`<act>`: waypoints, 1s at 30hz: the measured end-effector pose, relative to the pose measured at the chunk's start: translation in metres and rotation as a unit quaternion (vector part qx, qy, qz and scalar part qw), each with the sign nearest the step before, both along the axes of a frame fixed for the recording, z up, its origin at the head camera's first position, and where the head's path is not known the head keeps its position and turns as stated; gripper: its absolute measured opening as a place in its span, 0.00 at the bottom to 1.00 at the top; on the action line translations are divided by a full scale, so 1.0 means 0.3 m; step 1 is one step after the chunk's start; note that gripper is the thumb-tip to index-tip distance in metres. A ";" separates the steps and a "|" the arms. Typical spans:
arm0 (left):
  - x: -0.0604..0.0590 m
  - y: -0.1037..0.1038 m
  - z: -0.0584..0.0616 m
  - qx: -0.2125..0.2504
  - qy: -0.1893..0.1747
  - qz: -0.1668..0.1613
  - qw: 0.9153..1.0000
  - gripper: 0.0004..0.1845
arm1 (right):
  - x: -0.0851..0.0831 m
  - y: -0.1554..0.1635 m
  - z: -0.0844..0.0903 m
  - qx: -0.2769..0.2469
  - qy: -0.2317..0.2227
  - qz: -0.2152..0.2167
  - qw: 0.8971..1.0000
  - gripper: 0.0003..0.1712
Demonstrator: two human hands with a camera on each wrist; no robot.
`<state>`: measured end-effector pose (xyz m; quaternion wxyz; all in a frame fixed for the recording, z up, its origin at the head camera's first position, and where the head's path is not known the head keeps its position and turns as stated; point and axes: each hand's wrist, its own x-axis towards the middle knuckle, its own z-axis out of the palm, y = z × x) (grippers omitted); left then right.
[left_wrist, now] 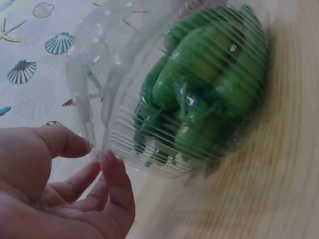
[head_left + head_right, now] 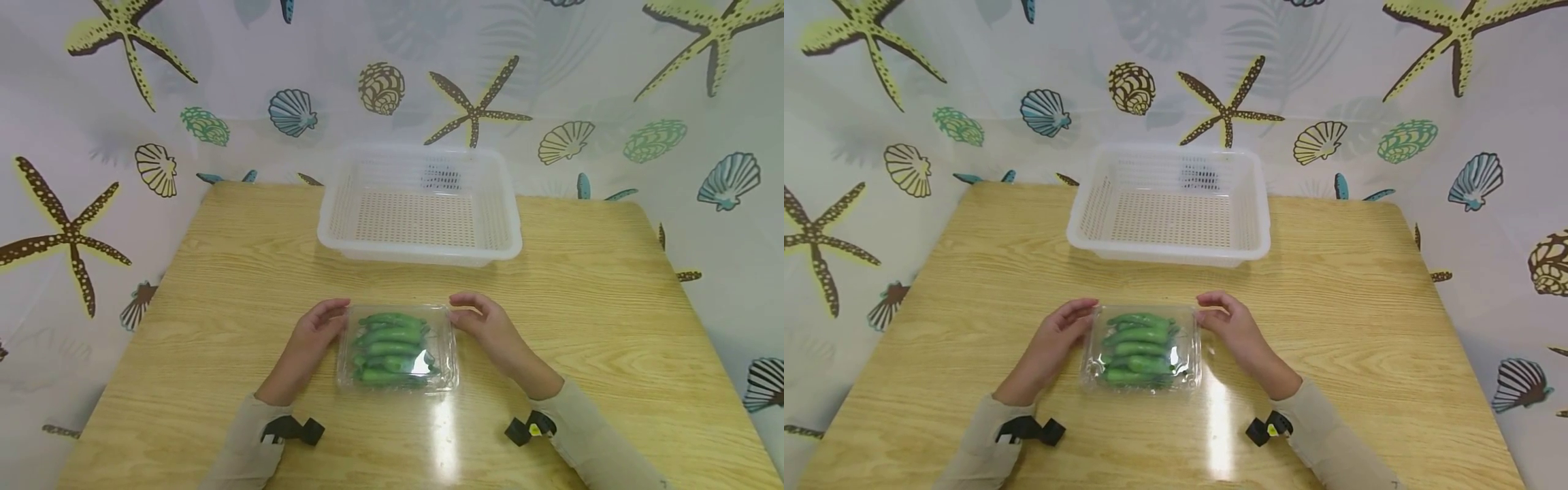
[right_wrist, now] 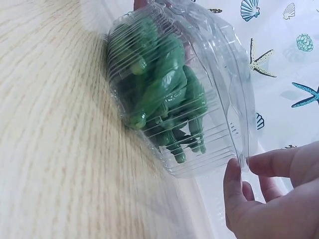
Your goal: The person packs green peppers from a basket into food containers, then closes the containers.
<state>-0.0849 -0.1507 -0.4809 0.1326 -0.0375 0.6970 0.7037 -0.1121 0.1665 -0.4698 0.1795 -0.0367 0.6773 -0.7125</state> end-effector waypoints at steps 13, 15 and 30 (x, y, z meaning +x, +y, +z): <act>0.010 0.013 0.004 0.016 -0.044 -0.042 0.998 0.20 | -0.021 0.010 0.004 0.026 -0.010 -0.046 0.999 0.24; 0.009 0.016 0.006 0.020 -0.047 -0.045 0.998 0.20 | -0.025 0.009 0.003 0.025 -0.010 -0.052 0.998 0.24; -0.045 0.028 0.004 0.034 -0.057 -0.017 0.998 0.17 | -0.009 0.033 0.014 0.035 -0.052 -0.003 0.998 0.27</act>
